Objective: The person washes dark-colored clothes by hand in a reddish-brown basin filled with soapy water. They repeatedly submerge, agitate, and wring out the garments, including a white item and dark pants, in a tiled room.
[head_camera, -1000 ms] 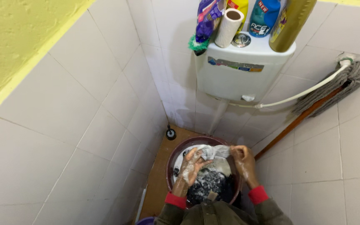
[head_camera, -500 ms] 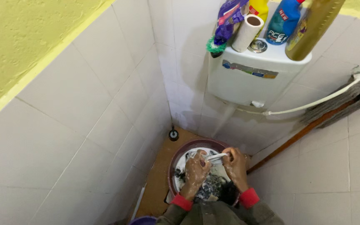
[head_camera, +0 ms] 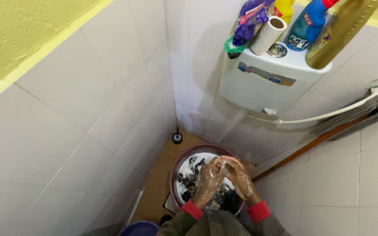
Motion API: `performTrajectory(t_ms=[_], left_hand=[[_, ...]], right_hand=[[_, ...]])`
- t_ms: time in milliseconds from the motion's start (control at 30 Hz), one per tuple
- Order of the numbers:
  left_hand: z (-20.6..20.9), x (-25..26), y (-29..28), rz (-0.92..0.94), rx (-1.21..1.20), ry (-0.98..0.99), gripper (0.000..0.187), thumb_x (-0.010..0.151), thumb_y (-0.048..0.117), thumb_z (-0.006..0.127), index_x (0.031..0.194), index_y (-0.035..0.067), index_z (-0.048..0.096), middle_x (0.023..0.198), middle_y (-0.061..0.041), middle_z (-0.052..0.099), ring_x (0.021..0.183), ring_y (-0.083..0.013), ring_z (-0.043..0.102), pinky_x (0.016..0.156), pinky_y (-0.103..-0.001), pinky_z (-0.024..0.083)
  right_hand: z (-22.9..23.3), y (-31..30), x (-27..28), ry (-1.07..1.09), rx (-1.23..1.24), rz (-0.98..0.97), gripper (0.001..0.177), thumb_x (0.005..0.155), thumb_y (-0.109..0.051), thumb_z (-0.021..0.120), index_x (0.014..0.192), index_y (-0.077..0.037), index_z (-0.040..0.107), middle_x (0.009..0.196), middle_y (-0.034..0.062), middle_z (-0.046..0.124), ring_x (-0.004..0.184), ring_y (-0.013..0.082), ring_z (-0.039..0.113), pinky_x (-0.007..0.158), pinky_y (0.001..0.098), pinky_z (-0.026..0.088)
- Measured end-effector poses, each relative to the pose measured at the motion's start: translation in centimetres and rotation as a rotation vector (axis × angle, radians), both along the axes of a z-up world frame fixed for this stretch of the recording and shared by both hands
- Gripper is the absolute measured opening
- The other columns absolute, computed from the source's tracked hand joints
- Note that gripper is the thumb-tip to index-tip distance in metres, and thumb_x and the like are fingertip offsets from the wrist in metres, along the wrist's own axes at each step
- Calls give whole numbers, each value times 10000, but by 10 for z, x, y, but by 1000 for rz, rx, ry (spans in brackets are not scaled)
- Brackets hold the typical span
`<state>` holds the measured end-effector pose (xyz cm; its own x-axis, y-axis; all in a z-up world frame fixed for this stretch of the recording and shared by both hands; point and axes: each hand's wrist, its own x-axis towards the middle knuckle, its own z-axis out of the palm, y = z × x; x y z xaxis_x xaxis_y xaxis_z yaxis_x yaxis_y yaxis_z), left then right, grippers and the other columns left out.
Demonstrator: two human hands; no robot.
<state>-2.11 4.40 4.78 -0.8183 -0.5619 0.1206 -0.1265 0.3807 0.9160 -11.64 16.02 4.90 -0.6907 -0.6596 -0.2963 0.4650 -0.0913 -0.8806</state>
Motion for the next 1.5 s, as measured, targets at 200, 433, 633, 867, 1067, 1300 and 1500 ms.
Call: performTrajectory(t_ms=[200,433,633,867,1067,1300,1500], left_hand=[[-7,11,-13,-118,691,-5,584,958,465,649,1358,39,615,1064,-171,760,911,-249,761,792,-414,646],[19,-7,-20,24,1446,133,647,891,607,591,1288,97,561,862,-60,624,655,-195,624,581,-349,576],[-64,-16,-39,-17,1183,362,369,1012,406,685,1134,59,708,784,12,547,554,-54,479,447,-214,370],[-79,-27,-18,122,1490,252,472,942,465,703,1137,47,605,1038,-56,637,882,-176,625,712,-346,522],[-67,-11,-14,-194,1480,452,430,869,245,739,1221,32,615,1135,-35,672,1081,-170,653,1010,-366,553],[-116,-33,-14,-31,1336,386,255,1096,294,691,1124,60,592,881,14,540,710,-104,523,602,-264,474],[-147,-44,14,-165,1246,187,231,1090,367,601,1173,151,588,828,12,519,656,-97,525,573,-243,502]], right_hand=[[-14,7,-25,-241,-156,-85,275,1027,-133,587,1252,24,580,1054,105,646,946,198,642,812,273,549],[23,2,6,-73,-73,66,265,1011,-186,618,1142,41,654,993,46,664,810,119,626,737,267,548],[38,24,-16,470,458,-51,288,987,-321,637,1075,-49,670,815,22,659,687,103,581,600,274,483],[28,21,-5,386,221,-162,281,1044,-322,576,1050,-47,631,880,-12,611,713,75,525,627,246,455],[34,26,-13,321,160,-317,310,1063,-360,558,1049,-59,630,882,-11,584,716,77,499,614,253,420],[18,23,-3,509,421,-166,479,991,-537,579,969,-65,662,835,35,694,697,142,661,653,316,587],[-30,-15,37,1071,286,-129,441,1042,-499,533,933,-105,698,839,90,732,714,175,690,617,370,571]])
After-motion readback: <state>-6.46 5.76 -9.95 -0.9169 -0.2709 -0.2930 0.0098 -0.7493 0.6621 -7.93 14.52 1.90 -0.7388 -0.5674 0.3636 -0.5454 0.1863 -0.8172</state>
